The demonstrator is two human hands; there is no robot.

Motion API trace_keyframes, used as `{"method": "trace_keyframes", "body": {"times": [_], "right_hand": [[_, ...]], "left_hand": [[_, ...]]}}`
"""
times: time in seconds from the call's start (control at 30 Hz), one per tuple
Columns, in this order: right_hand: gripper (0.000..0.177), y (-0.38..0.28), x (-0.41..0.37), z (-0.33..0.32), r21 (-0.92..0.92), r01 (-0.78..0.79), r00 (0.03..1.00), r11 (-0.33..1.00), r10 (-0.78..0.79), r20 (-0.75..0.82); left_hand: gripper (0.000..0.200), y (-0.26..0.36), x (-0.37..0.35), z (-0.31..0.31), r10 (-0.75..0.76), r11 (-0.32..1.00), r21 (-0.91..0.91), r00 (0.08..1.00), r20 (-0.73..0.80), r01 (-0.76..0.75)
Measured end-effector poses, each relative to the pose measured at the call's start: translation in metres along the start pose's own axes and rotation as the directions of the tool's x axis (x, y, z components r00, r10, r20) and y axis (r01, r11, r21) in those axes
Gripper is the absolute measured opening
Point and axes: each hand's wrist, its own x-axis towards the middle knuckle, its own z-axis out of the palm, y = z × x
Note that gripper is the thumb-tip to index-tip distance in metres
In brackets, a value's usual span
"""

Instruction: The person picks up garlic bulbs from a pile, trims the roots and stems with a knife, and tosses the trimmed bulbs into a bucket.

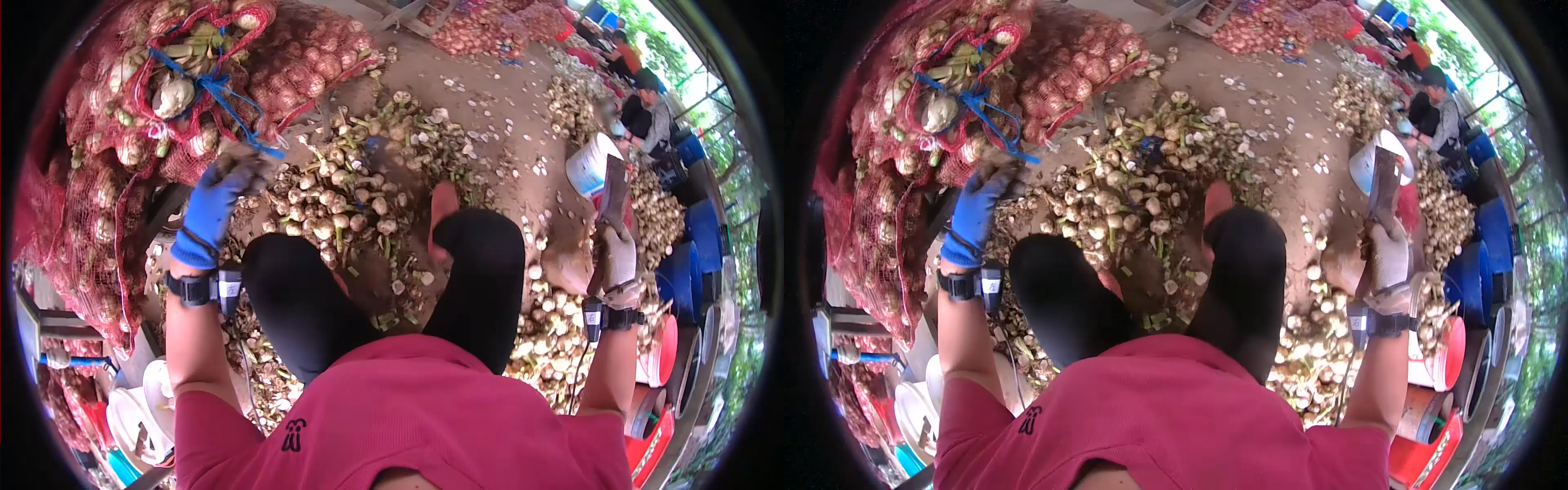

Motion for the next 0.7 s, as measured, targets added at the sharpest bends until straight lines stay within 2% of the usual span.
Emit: {"method": "trace_keyframes", "body": {"times": [0.07, 0.1, 0.13, 0.17, 0.2, 0.23, 0.27, 0.3, 0.33, 0.37, 0.43, 0.5, 0.53, 0.57, 0.6, 0.67, 0.7], "right_hand": [[0.019, 0.005, 0.03, 0.01, -0.045, 0.008, 0.999, 0.999, -0.006, 0.034], [0.02, 0.012, 0.043, 0.015, -0.07, 0.001, 0.999, 0.998, 0.003, 0.052], [0.023, 0.021, 0.058, 0.021, -0.063, -0.072, 0.994, 0.995, 0.077, 0.072], [0.022, 0.027, 0.07, 0.032, -0.076, -0.037, 0.994, 0.996, 0.045, 0.1], [0.021, 0.032, 0.075, 0.047, -0.088, -0.005, 0.992, 0.996, 0.016, 0.123], [0.02, 0.039, 0.077, 0.062, -0.102, 0.021, 0.989, 0.995, -0.006, 0.145], [0.023, 0.037, 0.076, 0.075, -0.073, -0.08, 0.973, 0.994, 0.094, 0.21], [0.023, 0.059, 0.087, 0.083, -0.086, -0.156, 0.962, 0.984, 0.171, 0.213], [0.023, 0.075, 0.097, 0.091, -0.127, -0.188, 0.943, 0.974, 0.215, 0.255], [0.023, 0.09, 0.104, 0.099, -0.17, -0.218, 0.918, 0.961, 0.261, 0.298], [0.022, 0.115, 0.119, 0.116, -0.244, -0.265, 0.88, 0.933, 0.337, 0.335], [0.02, 0.155, 0.141, 0.134, -0.303, -0.298, 0.843, 0.905, 0.399, 0.362], [0.02, 0.159, 0.151, 0.152, -0.353, -0.346, 0.814, 0.869, 0.465, 0.347], [0.021, 0.17, 0.162, 0.17, -0.413, -0.3, 0.805, 0.86, 0.461, 0.374], [0.022, 0.18, 0.172, 0.192, -0.373, -0.304, 0.786, 0.877, 0.452, 0.422], [0.023, 0.192, 0.184, 0.242, -0.278, -0.333, 0.756, 0.901, 0.432, 0.492], [0.024, 0.196, 0.184, 0.269, -0.219, -0.353, 0.754, 0.909, 0.416, 0.508]], "left_hand": [[0.038, -0.016, 0.035, 0.012, 0.019, 1.0, -0.02, 0.983, 0.184, -0.016], [0.041, -0.006, 0.047, 0.037, -0.015, 1.0, -0.008, 0.979, 0.205, 0.017], [0.039, -0.032, 0.074, 0.044, -0.043, 0.988, -0.129, 0.958, 0.284, 0.083], [0.037, -0.036, 0.088, 0.065, -0.094, 0.986, 0.157, 0.955, 0.281, 0.051], [0.035, -0.041, 0.102, 0.09, -0.144, 0.903, 0.43, 0.951, 0.274, 0.013], [0.031, -0.073, 0.12, 0.108, -0.15, 0.862, 0.505, 0.936, 0.317, -0.033], [0.036, -0.114, 0.135, 0.124, -0.187, 0.776, 0.626, 0.917, 0.351, -0.081], [0.03, -0.181, 0.151, 0.135, -0.266, 0.761, 0.645, 0.873, 0.409, -0.07], [0.031, -0.197, 0.148, 0.155, -0.22, 0.62, 0.755, 0.875, 0.431, -0.217], [0.032, -0.258, 0.153, 0.169, -0.333, 0.653, 0.748, 0.842, 0.424, -0.119], [0.048, -0.324, 0.135, 0.204, -0.379, 0.426, 0.904, 0.9, 0.213, -0.034], [0.065, -0.347, 0.113, 0.231, -0.356, 0.259, 0.966, 0.927, 0.115, -0.021], [0.066, -0.357, 0.112, 0.244, -0.351, 0.304, 0.904, 0.918, -0.187, 0.301], [0.067, -0.363, 0.12, 0.243, -0.385, 0.342, 0.885, 0.906, -0.173, 0.315], [0.068, -0.362, 0.125, 0.241, -0.424, 0.377, 0.866, 0.892, -0.156, 0.33], [0.055, -0.337, 0.138, 0.234, -0.475, 0.404, 0.862, 0.875, -0.09, 0.307], [0.047, -0.332, 0.142, 0.231, -0.494, 0.583, 0.675, 0.857, -0.148, 0.452]]}}
